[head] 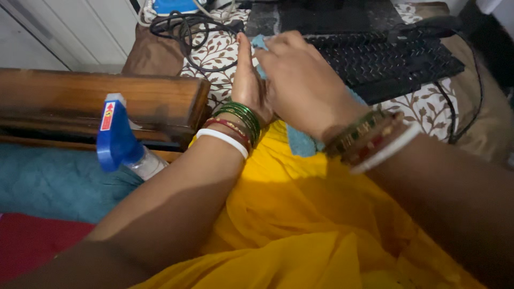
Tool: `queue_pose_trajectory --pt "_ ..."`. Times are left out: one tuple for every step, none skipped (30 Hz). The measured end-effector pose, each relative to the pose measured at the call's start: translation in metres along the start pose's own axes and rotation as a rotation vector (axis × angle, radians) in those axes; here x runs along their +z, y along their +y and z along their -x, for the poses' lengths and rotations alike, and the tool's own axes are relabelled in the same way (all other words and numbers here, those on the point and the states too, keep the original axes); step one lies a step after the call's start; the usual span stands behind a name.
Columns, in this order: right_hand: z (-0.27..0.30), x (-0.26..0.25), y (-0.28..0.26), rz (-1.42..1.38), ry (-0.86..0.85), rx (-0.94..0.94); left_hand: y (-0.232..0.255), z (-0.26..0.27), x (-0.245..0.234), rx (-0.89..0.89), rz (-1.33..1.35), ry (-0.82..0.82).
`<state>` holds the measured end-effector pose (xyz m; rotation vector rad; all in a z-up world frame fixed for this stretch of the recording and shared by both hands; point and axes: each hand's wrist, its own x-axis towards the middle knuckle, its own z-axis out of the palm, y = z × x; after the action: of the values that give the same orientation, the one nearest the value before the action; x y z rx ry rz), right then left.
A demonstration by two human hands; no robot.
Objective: The person cleans a black computer keyboard using a blue cloth and a spray bottle. They wipe the bottom and sides of the keyboard, spray the cloth with liquid, and then clean the keys and the attached cable.
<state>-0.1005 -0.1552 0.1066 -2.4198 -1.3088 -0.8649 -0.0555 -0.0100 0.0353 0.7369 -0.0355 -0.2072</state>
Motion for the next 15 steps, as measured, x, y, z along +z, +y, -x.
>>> queue_pose_trajectory --pt "0.006 -0.002 -0.004 -0.027 0.01 0.042 0.002 -0.001 -0.001 0.013 -0.022 -0.053" --pt "0.015 -0.006 -0.008 -0.068 0.048 0.069 0.002 0.0 -0.002 0.03 -0.043 -0.103" --pt "0.025 -0.012 -0.012 -0.109 0.087 0.097 0.001 0.001 0.0 0.008 -0.054 -0.024" --pt "0.029 -0.015 -0.013 -0.147 0.127 0.125 0.001 0.001 0.003 -0.012 -0.066 0.054" --pt "0.03 -0.017 -0.012 -0.155 0.122 0.16 0.001 0.001 0.007 -0.03 -0.078 0.131" --pt "0.031 -0.017 -0.011 -0.162 0.118 0.2 0.0 0.002 0.008 -0.012 -0.095 0.037" --pt "0.032 -0.016 -0.01 -0.169 0.115 0.239 0.0 0.002 0.009 0.007 -0.111 -0.057" --pt "0.03 -0.015 -0.005 -0.178 0.121 0.237 0.0 0.002 0.009 0.029 -0.126 -0.15" --pt "0.024 -0.013 0.003 -0.188 0.127 0.235 0.0 0.002 0.009 0.01 -0.125 -0.136" --pt "0.018 -0.01 0.011 -0.199 0.133 0.23 0.001 0.002 0.009 -0.004 -0.123 -0.12" --pt "0.009 -0.005 0.018 -0.169 0.158 0.189 0.001 0.002 0.01 -0.019 -0.121 -0.105" --pt "0.0 0.0 0.025 -0.136 0.184 0.148 0.0 0.001 0.011 -0.016 -0.07 -0.076" --pt "-0.006 0.004 0.03 -0.104 0.21 0.107 -0.001 -0.001 0.011 -0.014 -0.018 -0.048" --pt "-0.01 0.008 0.031 -0.111 0.205 0.136 -0.003 -0.002 0.01 -0.01 0.035 -0.017" --pt "-0.014 0.011 0.031 -0.118 0.199 0.165 -0.005 -0.004 0.008 -0.002 0.053 0.014"
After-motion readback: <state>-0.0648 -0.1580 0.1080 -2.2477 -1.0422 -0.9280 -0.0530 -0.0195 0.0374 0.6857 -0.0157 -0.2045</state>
